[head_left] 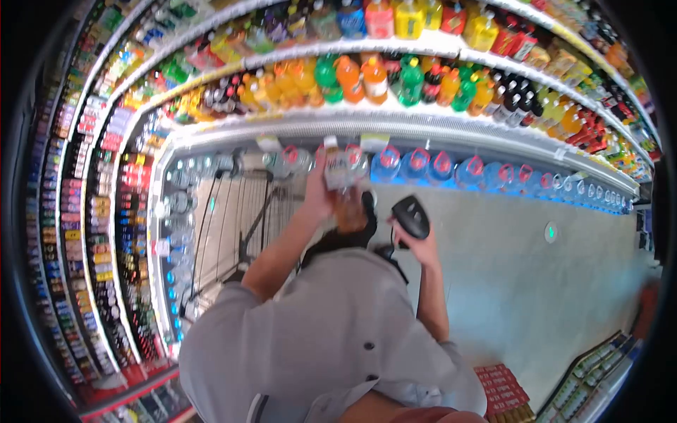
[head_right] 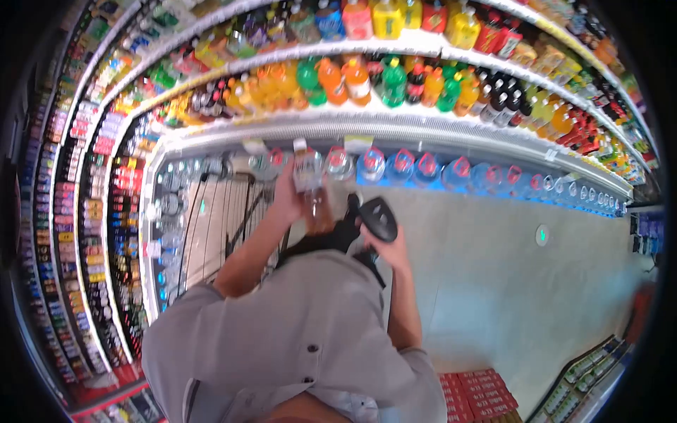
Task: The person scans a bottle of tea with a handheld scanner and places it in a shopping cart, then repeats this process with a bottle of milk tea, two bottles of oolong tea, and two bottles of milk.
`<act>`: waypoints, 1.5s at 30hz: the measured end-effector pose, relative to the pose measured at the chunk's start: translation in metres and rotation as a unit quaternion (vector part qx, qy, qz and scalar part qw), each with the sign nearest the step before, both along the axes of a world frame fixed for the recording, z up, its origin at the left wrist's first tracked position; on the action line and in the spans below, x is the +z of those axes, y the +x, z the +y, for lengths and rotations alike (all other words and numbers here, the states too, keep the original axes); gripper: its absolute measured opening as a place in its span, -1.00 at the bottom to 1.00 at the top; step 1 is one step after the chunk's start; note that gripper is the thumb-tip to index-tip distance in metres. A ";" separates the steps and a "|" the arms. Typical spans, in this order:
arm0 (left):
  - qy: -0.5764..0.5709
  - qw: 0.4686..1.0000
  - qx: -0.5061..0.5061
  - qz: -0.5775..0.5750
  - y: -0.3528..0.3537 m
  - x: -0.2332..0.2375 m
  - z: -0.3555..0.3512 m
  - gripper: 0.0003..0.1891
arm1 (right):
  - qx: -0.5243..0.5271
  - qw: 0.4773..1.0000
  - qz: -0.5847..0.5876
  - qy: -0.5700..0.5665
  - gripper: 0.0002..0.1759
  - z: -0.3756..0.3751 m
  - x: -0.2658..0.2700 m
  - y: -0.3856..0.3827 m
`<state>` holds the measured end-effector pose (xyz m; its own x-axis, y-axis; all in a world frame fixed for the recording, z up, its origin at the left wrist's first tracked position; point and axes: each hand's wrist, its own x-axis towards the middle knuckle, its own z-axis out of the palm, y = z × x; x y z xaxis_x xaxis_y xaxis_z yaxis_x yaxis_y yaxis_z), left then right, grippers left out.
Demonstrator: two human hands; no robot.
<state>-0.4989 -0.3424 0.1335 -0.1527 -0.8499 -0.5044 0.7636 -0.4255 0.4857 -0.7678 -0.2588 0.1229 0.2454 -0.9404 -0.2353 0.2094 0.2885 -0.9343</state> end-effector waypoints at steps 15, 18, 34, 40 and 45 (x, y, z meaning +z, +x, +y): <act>-0.016 0.991 -0.026 0.132 -0.048 0.004 -0.164 -0.53 | -0.183 0.980 0.058 0.058 -0.68 -0.129 0.005 0.027; -0.019 0.990 -0.025 0.140 -0.056 0.002 -0.193 -0.55 | -0.217 0.971 0.088 0.052 -0.73 -0.158 0.005 0.033; -0.429 0.878 -0.064 -0.200 -0.144 0.133 -0.383 -0.21 | -0.250 0.963 0.099 -0.017 -0.66 -0.276 0.023 -0.057; -0.607 0.733 0.043 -0.305 -0.191 0.234 -0.524 -0.14 | -0.273 0.955 0.098 -0.059 -0.76 -0.293 0.017 -0.099; -0.584 0.610 0.198 -0.498 -0.231 0.242 -0.585 -0.24 | -0.239 0.958 0.150 -0.051 -0.65 -0.285 0.011 -0.122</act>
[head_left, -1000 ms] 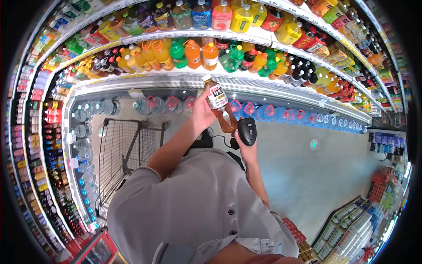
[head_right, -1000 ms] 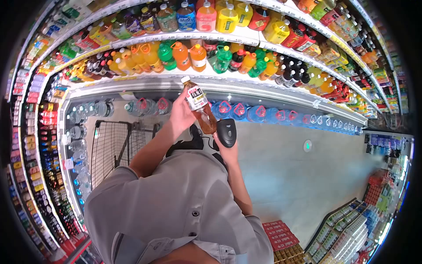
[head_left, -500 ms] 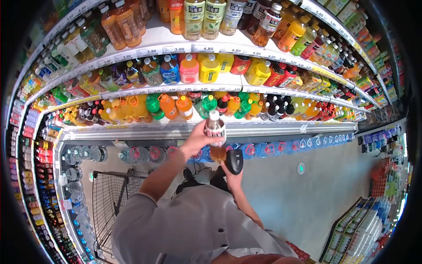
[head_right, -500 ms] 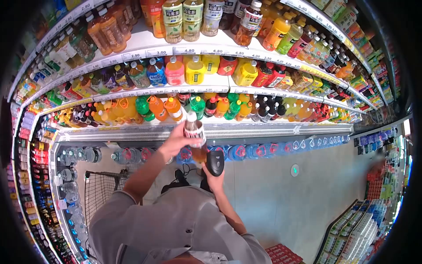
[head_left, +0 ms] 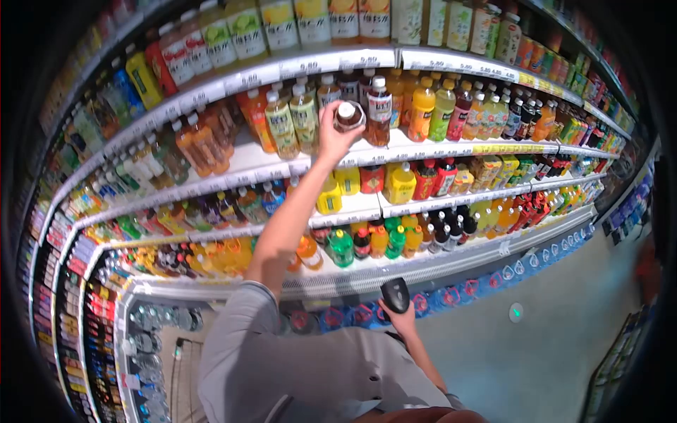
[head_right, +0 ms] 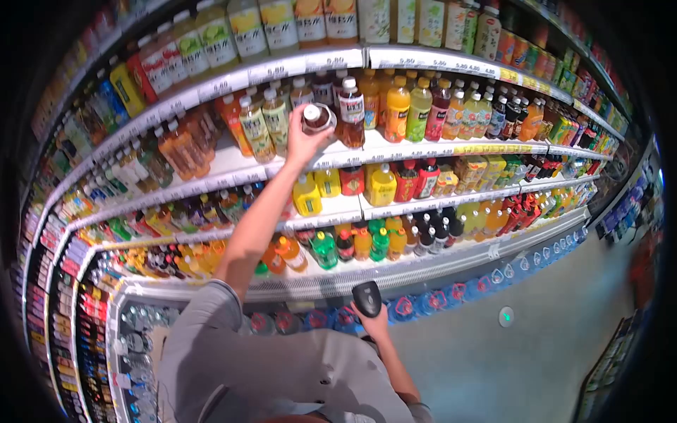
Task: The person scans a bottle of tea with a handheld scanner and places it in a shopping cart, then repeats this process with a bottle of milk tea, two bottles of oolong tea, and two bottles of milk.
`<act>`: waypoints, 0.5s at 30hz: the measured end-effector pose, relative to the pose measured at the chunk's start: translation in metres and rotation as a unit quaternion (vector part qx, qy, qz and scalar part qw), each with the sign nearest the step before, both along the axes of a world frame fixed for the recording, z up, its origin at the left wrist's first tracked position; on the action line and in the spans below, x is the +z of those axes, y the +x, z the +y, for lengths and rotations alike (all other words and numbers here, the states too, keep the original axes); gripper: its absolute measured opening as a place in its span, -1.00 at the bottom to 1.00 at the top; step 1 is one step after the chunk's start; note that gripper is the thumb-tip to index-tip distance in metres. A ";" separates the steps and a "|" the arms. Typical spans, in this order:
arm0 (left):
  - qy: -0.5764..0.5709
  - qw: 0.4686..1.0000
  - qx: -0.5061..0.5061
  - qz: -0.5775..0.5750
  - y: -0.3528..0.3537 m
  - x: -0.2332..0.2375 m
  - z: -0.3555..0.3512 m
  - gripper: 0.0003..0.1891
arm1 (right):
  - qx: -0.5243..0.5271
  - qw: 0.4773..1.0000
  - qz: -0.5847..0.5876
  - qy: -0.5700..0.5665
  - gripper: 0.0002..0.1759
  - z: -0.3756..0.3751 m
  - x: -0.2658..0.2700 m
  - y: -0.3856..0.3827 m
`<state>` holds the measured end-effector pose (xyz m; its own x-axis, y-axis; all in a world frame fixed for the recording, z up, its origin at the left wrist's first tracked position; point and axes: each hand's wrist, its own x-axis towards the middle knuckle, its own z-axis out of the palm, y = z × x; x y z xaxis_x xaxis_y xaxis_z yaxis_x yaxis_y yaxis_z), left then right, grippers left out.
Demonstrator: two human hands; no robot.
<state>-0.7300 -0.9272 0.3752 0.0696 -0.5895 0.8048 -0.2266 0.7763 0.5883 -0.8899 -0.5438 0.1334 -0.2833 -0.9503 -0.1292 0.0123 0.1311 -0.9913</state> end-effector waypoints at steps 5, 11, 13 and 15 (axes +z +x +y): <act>0.001 0.999 0.022 -0.027 -0.009 -0.010 -0.032 -0.23 | -0.015 0.999 0.005 -0.049 -0.67 0.006 -0.006 -0.009; 0.089 0.995 -0.026 0.027 -0.020 -0.015 -0.058 -0.26 | -0.004 0.999 0.028 -0.035 -0.73 0.011 -0.006 -0.007; -0.032 0.991 0.114 -0.064 -0.022 -0.017 -0.044 -0.27 | -0.002 0.999 0.033 -0.027 -0.73 0.012 0.001 -0.003; -0.048 0.983 0.160 -0.075 -0.025 -0.030 -0.034 -0.29 | -0.004 0.999 0.036 -0.017 -0.73 0.015 0.001 0.001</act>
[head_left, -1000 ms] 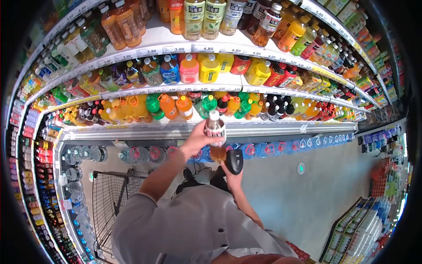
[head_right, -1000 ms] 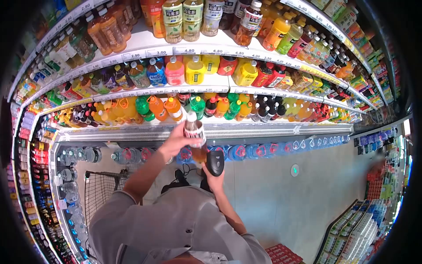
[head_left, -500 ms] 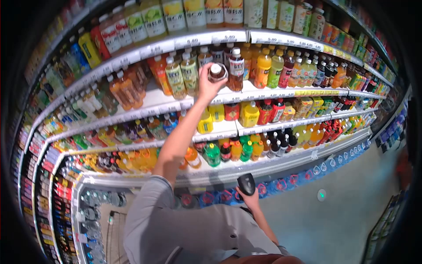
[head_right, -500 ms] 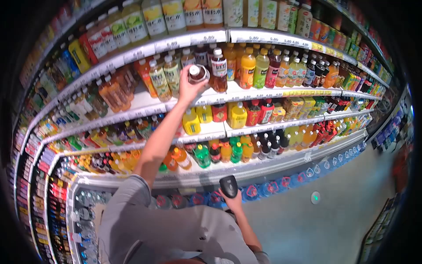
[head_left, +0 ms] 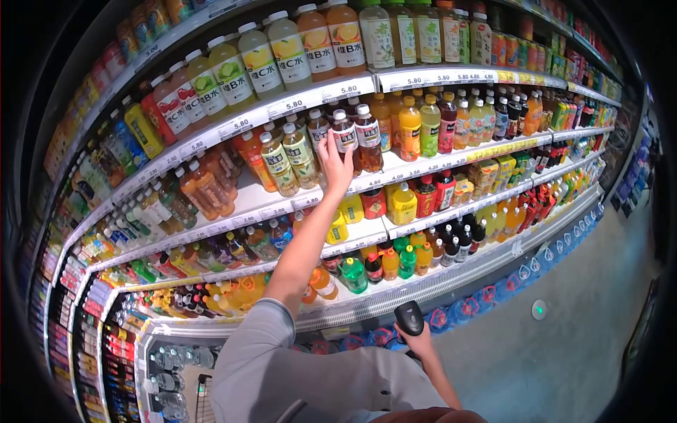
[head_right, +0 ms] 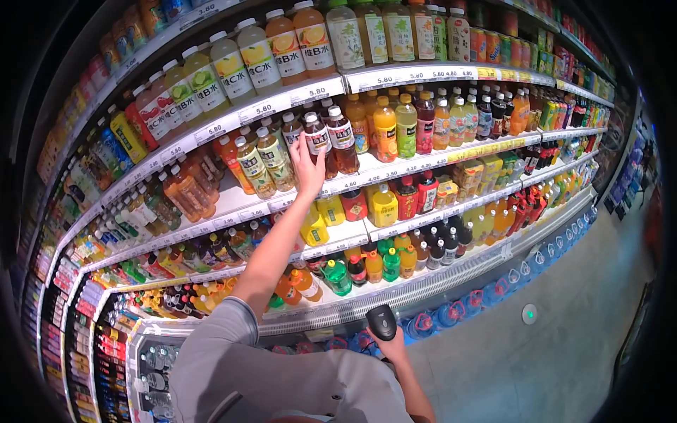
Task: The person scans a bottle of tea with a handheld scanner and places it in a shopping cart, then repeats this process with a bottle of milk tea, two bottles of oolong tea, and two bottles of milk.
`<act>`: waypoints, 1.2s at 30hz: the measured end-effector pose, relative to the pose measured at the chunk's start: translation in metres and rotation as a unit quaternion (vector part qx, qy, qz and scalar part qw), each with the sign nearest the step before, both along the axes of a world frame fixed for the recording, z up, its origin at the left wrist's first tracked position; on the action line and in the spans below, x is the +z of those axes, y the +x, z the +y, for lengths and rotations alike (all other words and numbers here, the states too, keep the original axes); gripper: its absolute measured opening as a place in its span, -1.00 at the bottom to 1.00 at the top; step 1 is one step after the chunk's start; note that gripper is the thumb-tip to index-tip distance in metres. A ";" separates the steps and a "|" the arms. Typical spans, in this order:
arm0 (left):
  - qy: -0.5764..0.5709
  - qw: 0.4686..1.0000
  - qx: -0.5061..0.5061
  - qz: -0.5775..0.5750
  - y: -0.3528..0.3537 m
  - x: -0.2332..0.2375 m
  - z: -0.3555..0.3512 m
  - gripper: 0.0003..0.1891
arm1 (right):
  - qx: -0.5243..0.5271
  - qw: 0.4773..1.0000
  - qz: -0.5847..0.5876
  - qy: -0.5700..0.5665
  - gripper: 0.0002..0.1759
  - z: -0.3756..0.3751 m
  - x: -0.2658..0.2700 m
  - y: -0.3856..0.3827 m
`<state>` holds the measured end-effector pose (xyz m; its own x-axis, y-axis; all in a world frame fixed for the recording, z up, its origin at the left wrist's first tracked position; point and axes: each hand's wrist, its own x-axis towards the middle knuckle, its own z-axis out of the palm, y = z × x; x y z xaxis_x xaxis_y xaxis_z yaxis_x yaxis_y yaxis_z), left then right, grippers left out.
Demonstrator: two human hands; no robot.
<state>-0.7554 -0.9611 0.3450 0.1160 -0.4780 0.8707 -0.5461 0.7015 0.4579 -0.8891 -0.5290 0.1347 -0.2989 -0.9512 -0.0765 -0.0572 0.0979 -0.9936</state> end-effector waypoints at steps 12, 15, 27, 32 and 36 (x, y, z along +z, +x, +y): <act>0.073 0.975 0.175 -0.119 -0.004 -0.083 0.007 -0.41 | 0.015 0.999 -0.029 -0.032 -0.70 0.020 -0.024 0.007; 0.064 0.978 0.164 -0.115 -0.003 -0.086 0.008 -0.42 | 0.031 0.999 -0.042 0.012 -0.65 0.025 -0.038 0.003; 0.159 0.977 0.084 -0.118 0.039 -0.207 0.161 -0.39 | 0.069 0.996 -0.052 -0.002 -0.68 0.012 -0.050 -0.023; 0.520 0.791 0.017 -0.322 0.176 -0.486 0.400 -0.64 | 0.196 0.979 -0.050 0.031 -0.73 0.003 -0.067 -0.041; 0.704 0.676 0.099 -0.192 0.277 -0.459 0.598 -0.68 | 0.254 0.952 -0.152 0.074 -0.76 -0.006 -0.076 -0.042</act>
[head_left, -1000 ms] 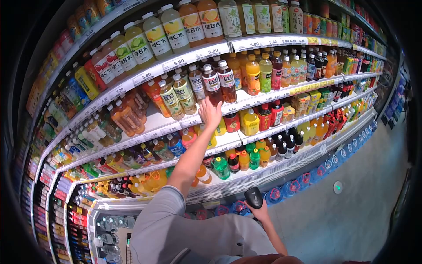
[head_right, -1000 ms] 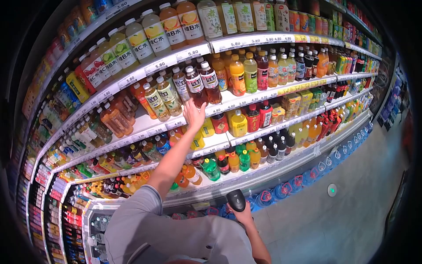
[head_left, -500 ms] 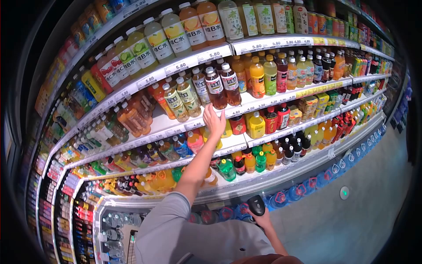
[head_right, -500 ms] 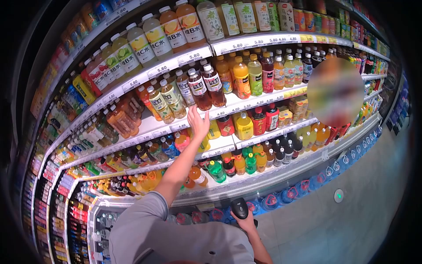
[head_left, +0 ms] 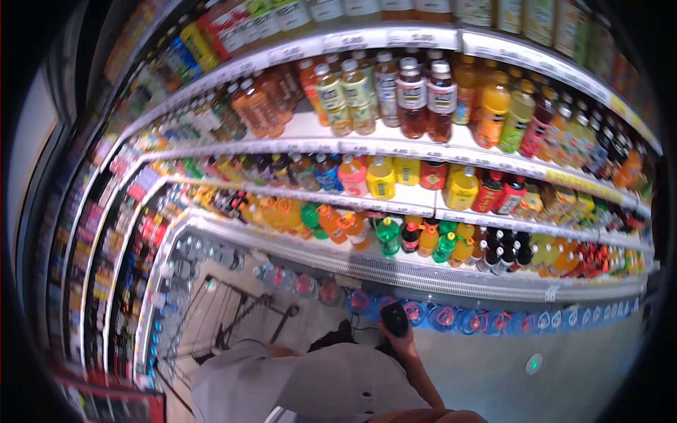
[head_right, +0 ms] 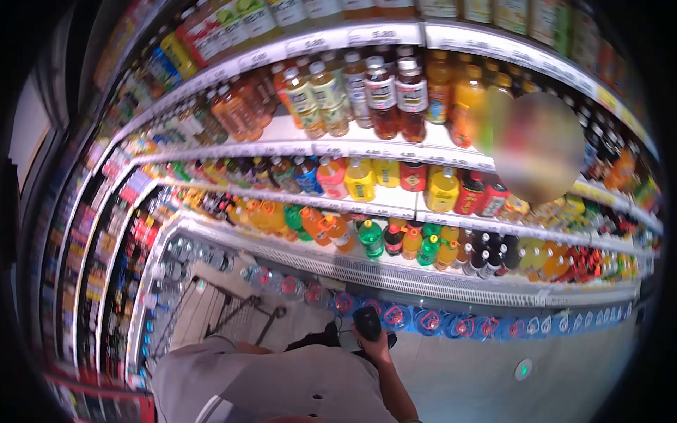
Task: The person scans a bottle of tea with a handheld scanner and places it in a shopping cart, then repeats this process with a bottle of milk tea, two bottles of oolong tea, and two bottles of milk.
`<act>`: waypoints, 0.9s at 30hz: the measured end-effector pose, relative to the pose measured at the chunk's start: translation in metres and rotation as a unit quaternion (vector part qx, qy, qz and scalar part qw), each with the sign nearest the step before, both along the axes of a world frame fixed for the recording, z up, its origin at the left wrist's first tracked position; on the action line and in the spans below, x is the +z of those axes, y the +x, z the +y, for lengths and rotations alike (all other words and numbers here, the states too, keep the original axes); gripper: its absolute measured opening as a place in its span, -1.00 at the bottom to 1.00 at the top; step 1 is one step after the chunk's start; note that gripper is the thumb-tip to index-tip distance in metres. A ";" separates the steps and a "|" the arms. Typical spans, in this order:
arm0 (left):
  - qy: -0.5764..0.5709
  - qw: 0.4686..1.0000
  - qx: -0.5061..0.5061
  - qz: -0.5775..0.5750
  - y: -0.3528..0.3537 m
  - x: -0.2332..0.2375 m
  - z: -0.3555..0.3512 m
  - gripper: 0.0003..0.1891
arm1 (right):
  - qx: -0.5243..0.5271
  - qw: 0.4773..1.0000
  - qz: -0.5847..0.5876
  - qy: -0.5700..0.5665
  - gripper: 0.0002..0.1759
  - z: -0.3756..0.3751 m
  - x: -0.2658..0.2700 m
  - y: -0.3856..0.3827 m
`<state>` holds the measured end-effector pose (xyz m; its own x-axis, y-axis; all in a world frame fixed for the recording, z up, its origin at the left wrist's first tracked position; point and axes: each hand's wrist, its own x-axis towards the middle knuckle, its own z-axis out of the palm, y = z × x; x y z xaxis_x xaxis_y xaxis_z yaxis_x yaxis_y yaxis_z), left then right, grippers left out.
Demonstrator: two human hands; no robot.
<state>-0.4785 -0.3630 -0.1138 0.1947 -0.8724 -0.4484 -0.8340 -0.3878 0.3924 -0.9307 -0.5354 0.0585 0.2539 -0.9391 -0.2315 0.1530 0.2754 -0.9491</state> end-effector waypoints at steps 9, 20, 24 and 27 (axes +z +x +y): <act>0.262 0.869 0.404 0.117 -0.095 0.027 0.144 -0.73 | 0.282 0.958 0.047 -0.002 -0.60 -0.008 -0.032 0.050; 0.133 0.959 0.237 0.079 -0.091 -0.060 0.166 -0.64 | 0.477 0.853 0.153 -0.149 -0.63 0.055 0.003 0.125; 0.114 0.914 0.315 0.226 -0.097 -0.058 0.213 -0.65 | 0.456 0.853 0.177 -0.183 -0.65 0.120 0.008 0.148; 0.114 0.886 0.325 0.310 -0.081 -0.074 0.251 -0.63 | 0.435 0.857 0.206 -0.184 -0.64 0.174 0.008 0.160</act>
<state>-0.5600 -0.1116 -0.1882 0.2781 -0.5391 -0.7950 -0.0569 -0.8354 0.5466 -0.7711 -0.3617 0.0666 0.8634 -0.4640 -0.1980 -0.3265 -0.2147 -0.9205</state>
